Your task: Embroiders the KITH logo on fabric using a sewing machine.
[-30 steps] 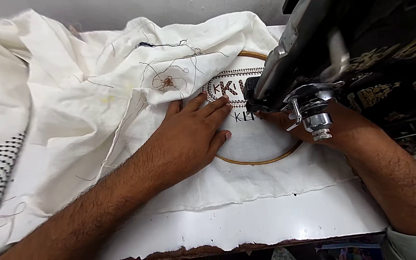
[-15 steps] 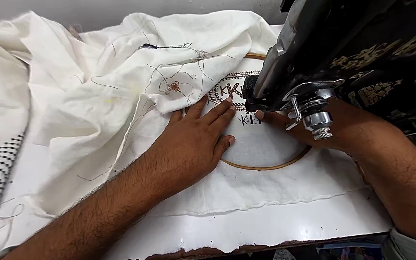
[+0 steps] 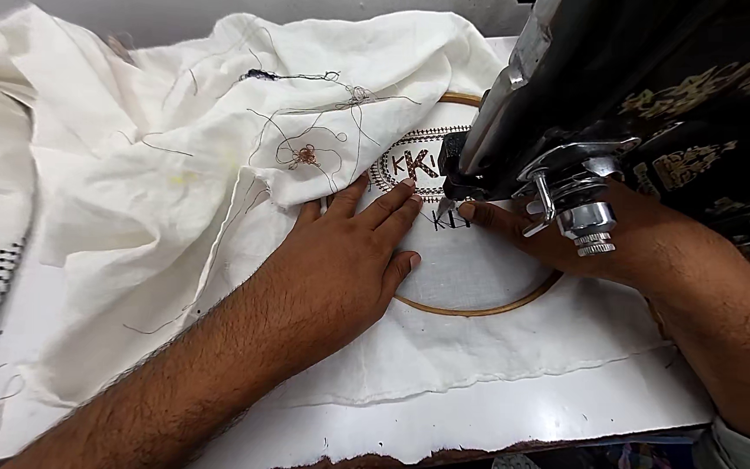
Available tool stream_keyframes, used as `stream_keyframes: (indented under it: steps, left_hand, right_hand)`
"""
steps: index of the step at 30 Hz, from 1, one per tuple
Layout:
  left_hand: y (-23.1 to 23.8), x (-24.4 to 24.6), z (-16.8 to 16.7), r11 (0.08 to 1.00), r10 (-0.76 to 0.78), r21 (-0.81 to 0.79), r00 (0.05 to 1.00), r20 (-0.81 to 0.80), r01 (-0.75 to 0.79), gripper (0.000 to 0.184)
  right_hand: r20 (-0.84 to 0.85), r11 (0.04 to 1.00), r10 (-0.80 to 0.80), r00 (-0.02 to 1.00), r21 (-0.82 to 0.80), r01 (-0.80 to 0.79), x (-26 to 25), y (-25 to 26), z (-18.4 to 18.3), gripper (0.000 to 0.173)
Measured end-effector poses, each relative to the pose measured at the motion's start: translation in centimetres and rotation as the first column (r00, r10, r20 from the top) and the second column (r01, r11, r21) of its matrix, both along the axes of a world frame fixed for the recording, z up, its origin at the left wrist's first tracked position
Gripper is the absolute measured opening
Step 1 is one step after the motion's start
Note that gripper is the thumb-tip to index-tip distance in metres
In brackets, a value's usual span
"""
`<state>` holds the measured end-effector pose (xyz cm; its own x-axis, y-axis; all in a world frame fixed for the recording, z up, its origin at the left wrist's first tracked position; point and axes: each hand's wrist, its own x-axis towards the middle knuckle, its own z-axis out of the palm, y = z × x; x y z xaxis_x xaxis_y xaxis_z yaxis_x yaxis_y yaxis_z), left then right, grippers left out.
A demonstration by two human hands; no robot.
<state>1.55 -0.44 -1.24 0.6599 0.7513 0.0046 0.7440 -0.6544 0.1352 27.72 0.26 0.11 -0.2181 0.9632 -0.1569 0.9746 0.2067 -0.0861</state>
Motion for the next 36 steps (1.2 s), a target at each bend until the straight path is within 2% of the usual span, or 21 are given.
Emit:
stream_keyframes:
  steps: [11, 29, 36]
  left_hand:
    - [-0.2, -0.1, 0.2, 1.000, 0.002, -0.018, 1.000, -0.023, -0.002, 0.061]
    - [0.1, 0.2, -0.2, 1.000, 0.017, -0.013, 1.000, -0.011, -0.017, 0.061]
    - [0.3, 0.3, -0.4, 1.000, 0.012, 0.002, 1.000, 0.012, -0.012, 0.061]
  right_hand:
    - [-0.010, 1.000, 0.014, 1.000, 0.014, -0.014, 0.1, 0.1, -0.7, 0.072]
    - [-0.032, 1.000, 0.023, 0.999, 0.020, -0.022, 0.2, 0.3, 0.0, 0.062]
    - [-0.021, 0.999, 0.036, 0.999, 0.042, -0.035, 0.6, 0.6, -0.3, 0.067]
